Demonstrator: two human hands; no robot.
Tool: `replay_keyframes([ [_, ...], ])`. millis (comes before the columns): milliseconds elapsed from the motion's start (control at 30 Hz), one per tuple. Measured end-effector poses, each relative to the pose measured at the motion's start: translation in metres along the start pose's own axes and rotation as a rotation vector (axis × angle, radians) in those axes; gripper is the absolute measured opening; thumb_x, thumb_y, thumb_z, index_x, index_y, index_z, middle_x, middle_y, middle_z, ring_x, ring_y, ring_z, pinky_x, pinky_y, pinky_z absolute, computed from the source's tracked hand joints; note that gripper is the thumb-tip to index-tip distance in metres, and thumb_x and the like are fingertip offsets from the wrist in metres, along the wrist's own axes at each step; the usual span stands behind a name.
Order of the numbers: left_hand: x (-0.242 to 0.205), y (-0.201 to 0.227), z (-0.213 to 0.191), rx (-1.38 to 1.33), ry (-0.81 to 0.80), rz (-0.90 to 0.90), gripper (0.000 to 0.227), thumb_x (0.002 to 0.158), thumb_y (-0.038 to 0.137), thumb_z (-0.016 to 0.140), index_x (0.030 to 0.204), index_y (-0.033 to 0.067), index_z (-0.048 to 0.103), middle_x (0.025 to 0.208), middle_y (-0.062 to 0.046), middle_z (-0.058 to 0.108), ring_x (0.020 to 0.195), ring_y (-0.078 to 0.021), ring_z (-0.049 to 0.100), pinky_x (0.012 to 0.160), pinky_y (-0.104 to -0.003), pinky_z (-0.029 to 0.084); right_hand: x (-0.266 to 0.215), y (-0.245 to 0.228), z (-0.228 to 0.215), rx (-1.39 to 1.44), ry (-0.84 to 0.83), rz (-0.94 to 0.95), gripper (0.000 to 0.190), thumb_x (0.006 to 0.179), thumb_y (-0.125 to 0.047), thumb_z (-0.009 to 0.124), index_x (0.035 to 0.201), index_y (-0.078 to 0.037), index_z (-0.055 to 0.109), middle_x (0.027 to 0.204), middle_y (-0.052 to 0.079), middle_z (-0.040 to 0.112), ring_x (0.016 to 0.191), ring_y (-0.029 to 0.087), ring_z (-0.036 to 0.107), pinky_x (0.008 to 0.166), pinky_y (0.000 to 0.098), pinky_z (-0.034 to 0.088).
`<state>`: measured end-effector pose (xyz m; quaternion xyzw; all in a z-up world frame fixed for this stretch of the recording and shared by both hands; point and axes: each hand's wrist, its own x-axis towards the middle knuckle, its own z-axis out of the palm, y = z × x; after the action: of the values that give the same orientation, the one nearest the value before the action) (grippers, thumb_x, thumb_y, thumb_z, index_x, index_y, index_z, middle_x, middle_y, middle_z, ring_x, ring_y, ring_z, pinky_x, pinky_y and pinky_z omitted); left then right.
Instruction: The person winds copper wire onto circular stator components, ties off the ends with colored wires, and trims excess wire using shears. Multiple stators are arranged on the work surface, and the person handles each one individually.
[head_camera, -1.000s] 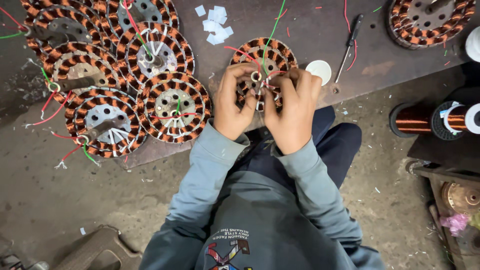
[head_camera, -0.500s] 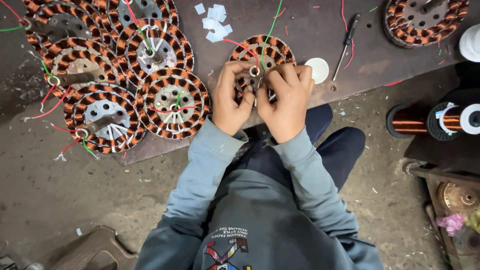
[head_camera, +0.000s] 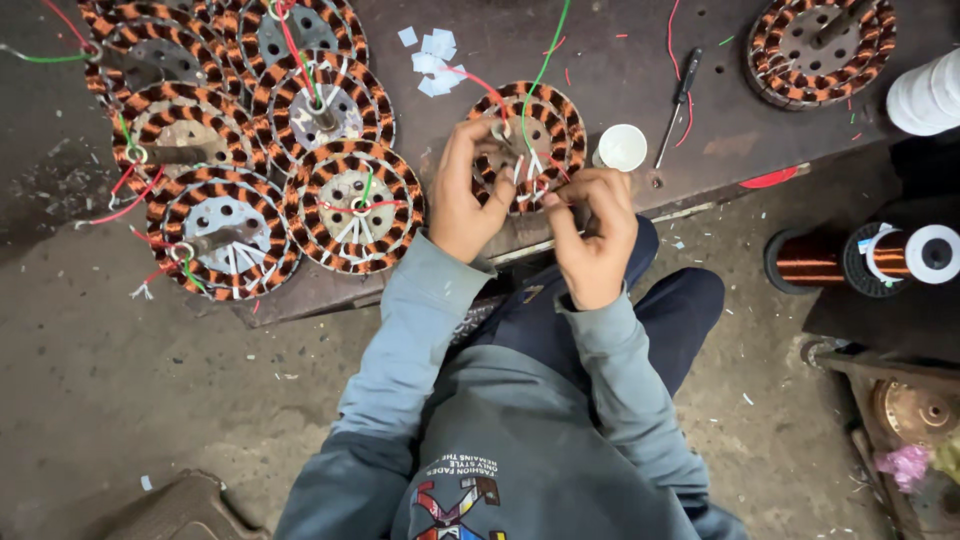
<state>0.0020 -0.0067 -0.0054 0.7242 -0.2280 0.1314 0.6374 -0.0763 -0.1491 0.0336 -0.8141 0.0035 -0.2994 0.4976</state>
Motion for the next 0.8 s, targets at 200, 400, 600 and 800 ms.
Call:
replay_keyframes([
  [200, 0.001, -0.003, 0.003, -0.061, 0.072, 0.07, 0.042, 0.093, -0.001, 0.064, 0.133, -0.0007, 0.052, 0.129, -0.014, 0.057, 0.117, -0.0245, 0.065, 0.106, -0.036, 0.055, -0.009, 0.006, -0.016, 0.41, -0.109, 0.169, 0.006, 0.1, 0.004, 0.068, 0.104, 0.004, 0.064, 0.114, 0.007, 0.059, 0.105, 0.014, 0.058, 0.094, 0.0268, 0.047],
  [400, -0.026, 0.038, 0.0, -0.144, 0.083, -0.075, 0.021, 0.1, 0.003, 0.068, 0.12, 0.0003, 0.066, 0.119, -0.012, 0.064, 0.102, -0.0188, 0.064, 0.088, -0.028, 0.053, -0.012, 0.001, -0.015, 0.411, -0.149, 0.148, 0.008, 0.098, 0.003, 0.068, 0.105, 0.004, 0.064, 0.113, 0.008, 0.061, 0.106, 0.016, 0.06, 0.095, 0.0275, 0.048],
  [600, -0.04, 0.078, -0.019, 0.015, 0.028, 0.055, 0.012, 0.101, 0.005, 0.073, 0.112, 0.0019, 0.072, 0.106, -0.01, 0.073, 0.1, -0.0178, 0.072, 0.091, -0.031, 0.057, -0.022, -0.002, -0.011, 0.369, -0.259, 0.034, 0.011, 0.097, 0.002, 0.072, 0.106, 0.002, 0.065, 0.113, 0.011, 0.064, 0.11, 0.023, 0.061, 0.1, 0.0334, 0.048],
  [800, -0.035, 0.123, -0.049, -0.21, 0.291, -0.238, 0.011, 0.1, 0.0, 0.066, 0.11, -0.004, 0.067, 0.095, -0.014, 0.069, 0.078, -0.0199, 0.067, 0.068, -0.03, 0.05, -0.008, -0.015, -0.031, 0.159, -0.416, -0.2, 0.02, 0.088, -0.003, 0.079, 0.106, -0.003, 0.07, 0.114, 0.009, 0.071, 0.114, 0.026, 0.063, 0.103, 0.0401, 0.049],
])
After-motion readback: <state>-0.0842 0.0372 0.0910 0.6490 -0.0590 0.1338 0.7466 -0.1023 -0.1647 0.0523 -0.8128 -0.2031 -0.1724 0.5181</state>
